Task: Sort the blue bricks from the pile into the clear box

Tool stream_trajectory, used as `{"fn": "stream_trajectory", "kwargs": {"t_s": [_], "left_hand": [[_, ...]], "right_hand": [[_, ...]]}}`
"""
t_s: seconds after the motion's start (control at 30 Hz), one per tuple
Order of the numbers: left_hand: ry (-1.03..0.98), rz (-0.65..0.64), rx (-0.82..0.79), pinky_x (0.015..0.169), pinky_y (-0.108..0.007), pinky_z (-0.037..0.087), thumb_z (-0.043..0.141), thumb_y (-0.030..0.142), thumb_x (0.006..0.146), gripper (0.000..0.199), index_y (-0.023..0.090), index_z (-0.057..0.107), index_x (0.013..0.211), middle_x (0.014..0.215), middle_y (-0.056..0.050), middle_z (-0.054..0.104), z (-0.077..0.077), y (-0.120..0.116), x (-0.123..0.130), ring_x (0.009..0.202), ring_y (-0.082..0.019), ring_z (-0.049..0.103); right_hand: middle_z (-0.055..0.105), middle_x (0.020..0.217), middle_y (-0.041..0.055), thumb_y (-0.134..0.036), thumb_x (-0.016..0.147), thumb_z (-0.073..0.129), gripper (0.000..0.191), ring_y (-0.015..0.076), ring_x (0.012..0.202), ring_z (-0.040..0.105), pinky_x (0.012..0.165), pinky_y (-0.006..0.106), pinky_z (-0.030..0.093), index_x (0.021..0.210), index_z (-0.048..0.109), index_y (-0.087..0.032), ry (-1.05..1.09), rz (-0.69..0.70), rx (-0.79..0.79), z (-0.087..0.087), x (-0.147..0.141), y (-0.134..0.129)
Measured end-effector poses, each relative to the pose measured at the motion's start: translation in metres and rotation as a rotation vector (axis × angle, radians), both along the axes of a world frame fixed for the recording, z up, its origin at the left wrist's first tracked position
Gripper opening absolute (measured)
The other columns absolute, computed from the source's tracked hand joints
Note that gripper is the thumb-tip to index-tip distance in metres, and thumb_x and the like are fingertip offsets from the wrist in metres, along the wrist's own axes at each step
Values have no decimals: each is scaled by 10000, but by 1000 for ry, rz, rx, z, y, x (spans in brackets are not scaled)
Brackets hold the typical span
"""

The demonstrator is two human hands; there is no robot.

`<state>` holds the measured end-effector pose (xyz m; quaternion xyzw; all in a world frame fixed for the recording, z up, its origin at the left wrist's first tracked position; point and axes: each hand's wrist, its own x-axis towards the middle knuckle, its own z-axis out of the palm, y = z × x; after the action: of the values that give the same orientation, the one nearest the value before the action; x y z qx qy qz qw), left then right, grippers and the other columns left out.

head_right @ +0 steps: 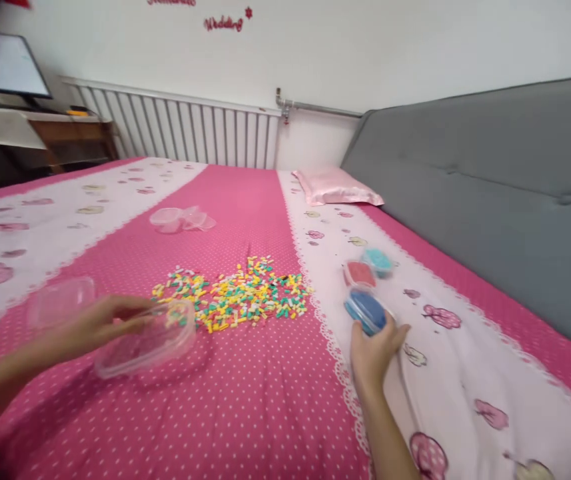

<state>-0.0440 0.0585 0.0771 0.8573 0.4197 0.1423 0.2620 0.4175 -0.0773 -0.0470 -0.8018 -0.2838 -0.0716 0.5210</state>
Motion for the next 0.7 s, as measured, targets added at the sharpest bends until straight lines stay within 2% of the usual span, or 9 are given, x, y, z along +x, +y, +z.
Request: {"fn": "stream_trajectory", "kwargs": {"t_s": [0.1,0.17,0.27,0.33,0.43,0.5,0.6,0.7], "left_hand": [[62,-152,-111,644,-237,470,509,534,946,404,260,722,1153,957,-24,758,-10,-19,36,780,-183,664],[68,-196,-153,678,-239,482,475,538,962,416,261,710,1165,1011,-26,755,-15,-30,52,823,-185,672],[57,-143,-117,721,-252,494,465,558,957,441,273,679,1217,1073,-25,747,-21,-37,61,858,-193,677],[37,-91,-72,741,-265,500,435,571,963,458,279,664,1231,1103,-25,741,-22,-38,61,868,-198,678],[-4,-79,-17,782,-285,513,386,576,976,468,279,674,1192,1131,-28,737,-21,-36,58,914,-211,679],[-17,-82,5,811,-294,519,385,577,974,466,282,678,1183,1136,-30,739,-20,-35,56,949,-221,681],[-13,-81,21,868,-301,519,396,565,976,446,292,673,1195,1164,-26,735,-23,-32,52,1017,-229,681],[-10,-81,18,917,-305,512,403,561,977,436,298,664,1206,1194,-21,726,-29,-30,49,1070,-230,671]], "right_hand": [[58,1631,316,-454,808,528,786,441,1521,48,1203,560,139,1446,417,-8,43,2,-31,-1,5,6],[23,1641,302,-454,809,533,793,439,1523,18,1207,556,128,1456,422,-9,42,8,-54,-3,10,7],[-30,1651,276,-460,835,536,782,451,1520,11,1194,581,154,1480,425,-31,-8,-5,-97,1,11,3],[-33,1660,250,-465,893,505,717,462,1516,29,1167,622,182,1494,438,-81,-142,-23,-169,9,7,-1],[156,1660,197,-462,960,453,572,469,1502,94,1121,703,162,1456,522,-185,-448,-15,-352,23,3,-1],[330,1611,161,-432,971,455,512,447,1483,182,1115,707,157,1423,558,-215,-593,57,-488,30,5,3],[502,1513,118,-299,980,426,460,374,1408,376,1124,643,217,1417,549,-229,-633,209,-635,37,19,8],[542,1483,74,-158,957,378,481,325,1370,446,1126,628,237,1393,549,-261,-582,306,-712,43,35,5]]}}
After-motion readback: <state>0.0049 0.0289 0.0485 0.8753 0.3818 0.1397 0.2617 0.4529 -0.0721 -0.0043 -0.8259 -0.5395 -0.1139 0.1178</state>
